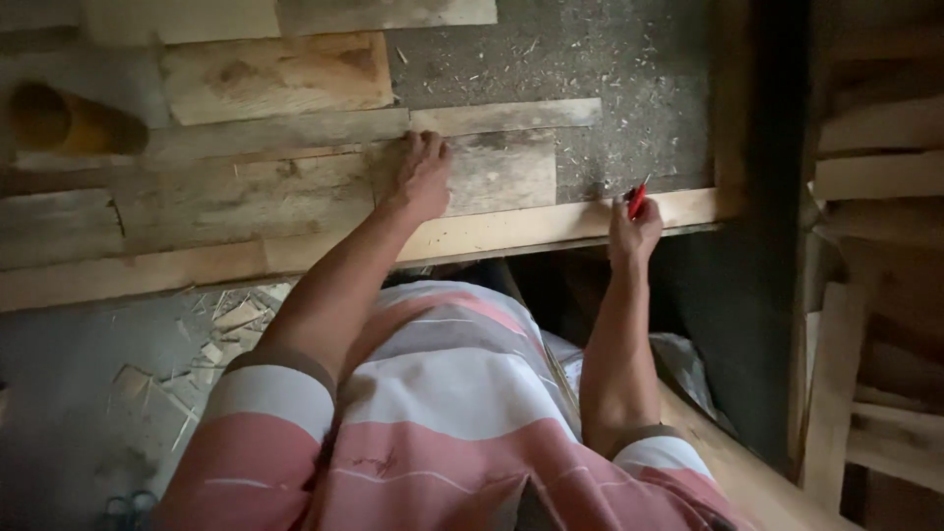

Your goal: Fitting and cutting small wood planks into a frame on the floor using a utility knife.

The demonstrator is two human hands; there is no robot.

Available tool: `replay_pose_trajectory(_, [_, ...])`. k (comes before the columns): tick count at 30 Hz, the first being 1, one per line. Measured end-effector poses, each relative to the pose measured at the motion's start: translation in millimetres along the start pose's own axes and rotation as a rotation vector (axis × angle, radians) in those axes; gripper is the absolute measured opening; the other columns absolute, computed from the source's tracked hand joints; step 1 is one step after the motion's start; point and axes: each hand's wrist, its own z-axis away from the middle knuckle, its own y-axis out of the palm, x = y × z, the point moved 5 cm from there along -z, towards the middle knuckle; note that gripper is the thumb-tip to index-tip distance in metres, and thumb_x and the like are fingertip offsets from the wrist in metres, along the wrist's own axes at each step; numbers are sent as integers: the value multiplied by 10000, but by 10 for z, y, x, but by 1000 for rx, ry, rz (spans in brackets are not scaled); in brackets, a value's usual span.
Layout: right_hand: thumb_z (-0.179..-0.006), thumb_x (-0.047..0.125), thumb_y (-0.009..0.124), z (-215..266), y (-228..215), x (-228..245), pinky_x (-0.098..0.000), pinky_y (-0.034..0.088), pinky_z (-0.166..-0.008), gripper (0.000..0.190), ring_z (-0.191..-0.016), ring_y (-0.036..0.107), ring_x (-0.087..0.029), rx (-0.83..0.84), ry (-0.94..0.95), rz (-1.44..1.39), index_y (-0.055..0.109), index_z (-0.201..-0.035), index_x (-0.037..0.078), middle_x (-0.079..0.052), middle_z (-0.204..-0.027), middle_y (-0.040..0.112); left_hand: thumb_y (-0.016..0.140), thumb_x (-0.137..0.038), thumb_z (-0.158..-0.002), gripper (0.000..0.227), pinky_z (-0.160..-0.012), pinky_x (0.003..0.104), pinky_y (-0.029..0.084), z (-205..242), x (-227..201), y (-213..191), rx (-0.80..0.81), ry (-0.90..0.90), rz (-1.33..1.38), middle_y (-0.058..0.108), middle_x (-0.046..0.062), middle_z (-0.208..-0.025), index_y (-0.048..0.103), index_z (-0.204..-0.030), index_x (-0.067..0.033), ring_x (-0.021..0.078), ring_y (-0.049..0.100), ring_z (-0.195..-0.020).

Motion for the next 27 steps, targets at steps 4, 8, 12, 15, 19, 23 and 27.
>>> replay_pose_trajectory(4, [-929, 163, 788, 170, 15, -223, -279, 500, -730, 261, -793, 573, -113, 7, 36, -6, 644, -1093, 19, -11, -906, 657, 786, -270, -758, 683, -1070, 542, 403, 13, 37, 105, -72, 39, 26, 480, 242, -1403, 586, -1344, 17, 422, 465, -1260])
replay_pose_trajectory(8, [-915, 183, 789, 418, 47, -11, -279, 530, -777, 302, -839, 625, -119, 0, 9, 30, 649, -1112, 3, -30, -948, 698, 825, -318, -751, 734, -1125, 543, 361, -1, 89, 261, -165, 42, 143, 467, 248, -1403, 572, -1338, 42, 438, 419, -1325])
replay_pose_trajectory(12, [-915, 216, 785, 629, 68, 223, -298, 541, -790, 313, -839, 654, -145, -1, 76, 235, 675, -1121, 9, -46, -951, 714, 798, -294, -808, 745, -1208, 551, 278, 204, 65, 80, -178, 41, 130, 443, 255, -1423, 513, -1400, 57, 410, 386, -1381])
replay_pose_trajectory(15, [-914, 233, 794, 738, 113, 316, -309, 545, -786, 371, -836, 646, -159, 11, -24, 186, 662, -1178, 9, -66, -958, 707, 779, -254, -894, 716, -1275, 535, 235, 161, 64, 368, -280, 121, 184, 365, 263, -1573, 469, -1453, 67, 424, 335, -1470])
replay_pose_trajectory(19, [-983, 192, 721, 691, 124, 404, -329, 547, -761, 336, -846, 641, -155, 35, -123, 145, 609, -1245, 14, -80, -978, 697, 796, -277, -825, 887, -1271, 504, 163, -87, -113, 545, -180, 110, 317, 192, 288, -1655, 372, -1505, 103, 453, 179, -1540])
replay_pose_trajectory(23, [-1063, 133, 523, 484, 117, 767, -354, 562, -659, 223, -774, 656, -161, 273, -74, 173, 571, -1266, 55, -55, -946, 691, 786, -335, -839, 997, -1283, 538, 56, -343, -422, 482, -177, 130, 335, 68, 279, -1688, 271, -1575, 96, 435, 44, -1571])
replay_pose_trajectory(27, [-1145, 201, 504, 109, 100, 1196, -373, 521, -616, 161, -711, 643, -185, 467, -324, 554, 590, -1217, 86, -78, -900, 700, 755, -443, -863, 1001, -1276, 570, 31, -564, -677, 341, -172, 74, 328, 71, 237, -1701, 266, -1597, 29, 407, 37, -1580])
